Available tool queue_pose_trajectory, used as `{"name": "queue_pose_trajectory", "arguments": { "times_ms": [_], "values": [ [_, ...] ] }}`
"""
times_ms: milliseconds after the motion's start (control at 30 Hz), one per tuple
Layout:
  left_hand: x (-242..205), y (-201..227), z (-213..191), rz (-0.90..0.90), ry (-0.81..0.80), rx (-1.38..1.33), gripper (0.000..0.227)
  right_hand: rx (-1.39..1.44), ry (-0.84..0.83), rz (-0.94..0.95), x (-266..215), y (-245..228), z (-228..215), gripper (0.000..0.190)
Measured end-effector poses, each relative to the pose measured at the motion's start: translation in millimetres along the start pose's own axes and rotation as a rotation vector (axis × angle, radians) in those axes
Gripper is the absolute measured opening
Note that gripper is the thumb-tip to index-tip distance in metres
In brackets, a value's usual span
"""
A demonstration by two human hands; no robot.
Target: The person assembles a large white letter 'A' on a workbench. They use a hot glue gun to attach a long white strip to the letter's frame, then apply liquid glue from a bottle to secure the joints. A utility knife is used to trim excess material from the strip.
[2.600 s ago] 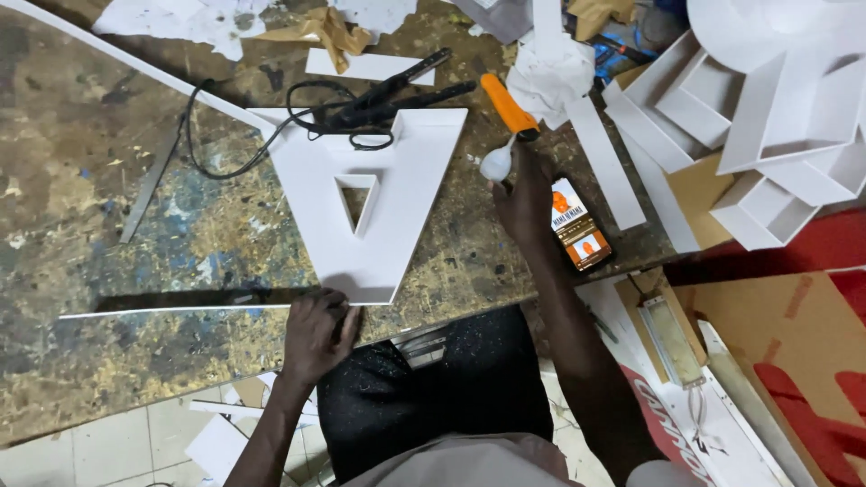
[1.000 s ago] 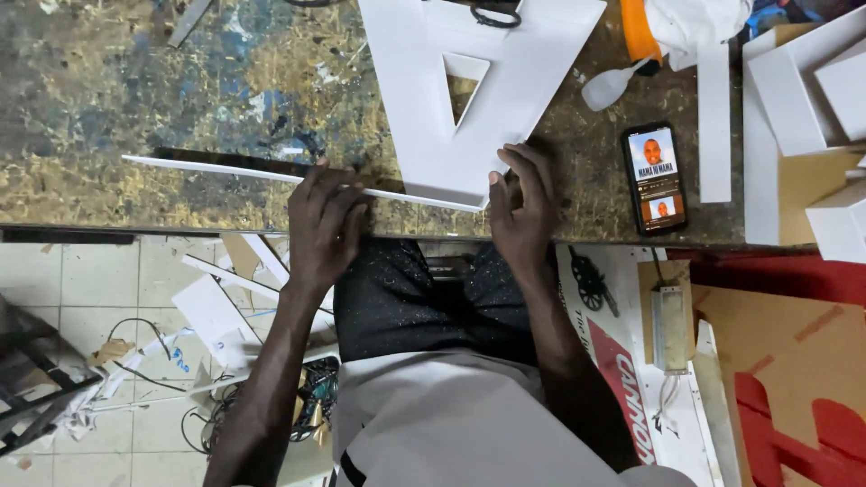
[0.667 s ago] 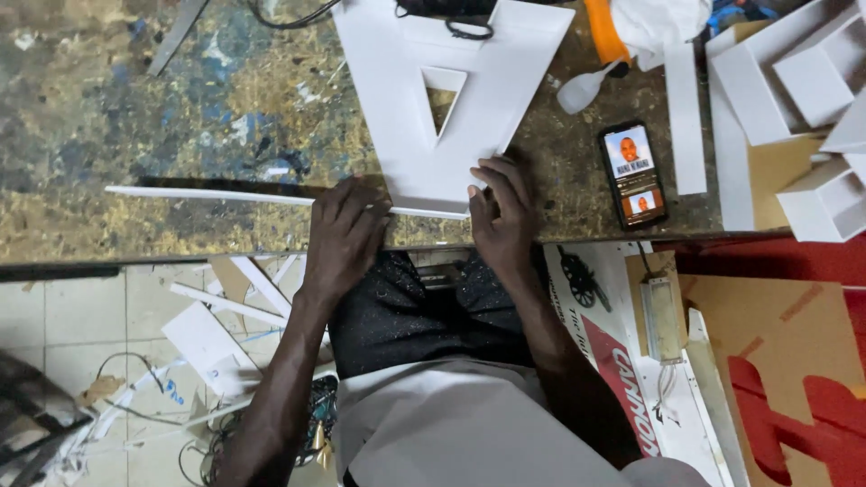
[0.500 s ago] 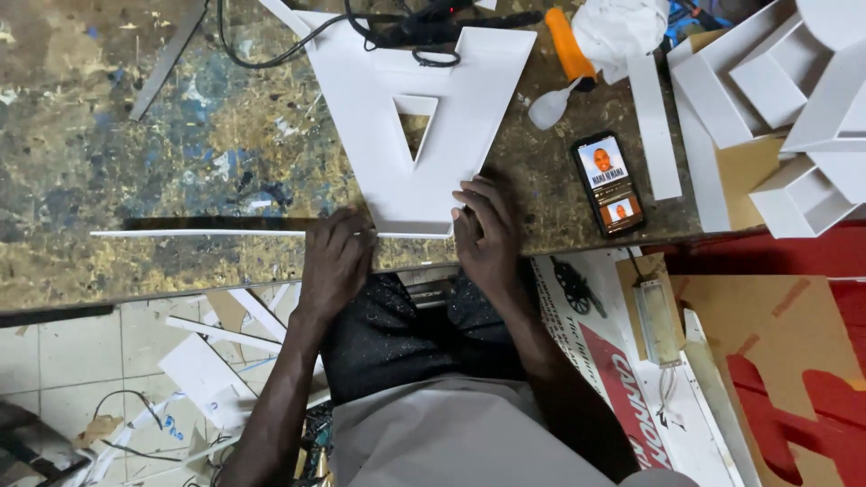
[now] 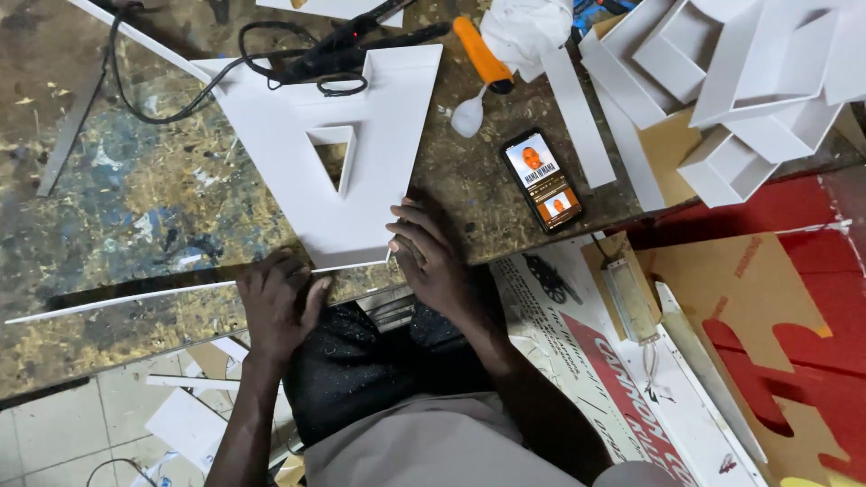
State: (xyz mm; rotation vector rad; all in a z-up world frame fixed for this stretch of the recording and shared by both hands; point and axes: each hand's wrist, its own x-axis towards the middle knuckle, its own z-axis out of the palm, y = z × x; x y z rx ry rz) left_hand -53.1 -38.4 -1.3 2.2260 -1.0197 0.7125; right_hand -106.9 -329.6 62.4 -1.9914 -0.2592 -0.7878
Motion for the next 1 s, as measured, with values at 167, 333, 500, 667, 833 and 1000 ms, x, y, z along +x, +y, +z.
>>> {"name": "queue_pose_trajectory", "arguments": {
  "times_ms": [167,333,500,667,833,1000],
  "values": [
    [-2.2,3.6,8.8,-0.015,0.023,0.063,0.039,0.029,-0.079,0.002,-1.5,-4.1,-9.7,0.028],
    [22.3,26.7,17.3,0.011,-0.009,0.016,0.038,0.018,-0.043,0.077,0.1,-1.1,-19.3,0.031],
    [40.8,46.9,16.5,0.018,-0.013,0.011,0.031,-0.056,-0.036,0.147,2.5,-17.9,-21.0,0.030],
    [50.4,35.2,-4.6,-0.111,0.044,-0.071,0.024,-0.100,-0.045,0.108,21.6,-34.3,-3.7,0.023],
    [94.1,8.9,-39.3,-0.273,0.077,-0.111,0.021,0.093,-0.262,0.103,55.1,-44.3,55.4,0.021],
    [125.9,-100.2,-4.8,-0.551,-0.255,-0.123,0.037,0.088,-0.450,0.077,113.9,-31.1,122.2,0.030]
  ]
}}
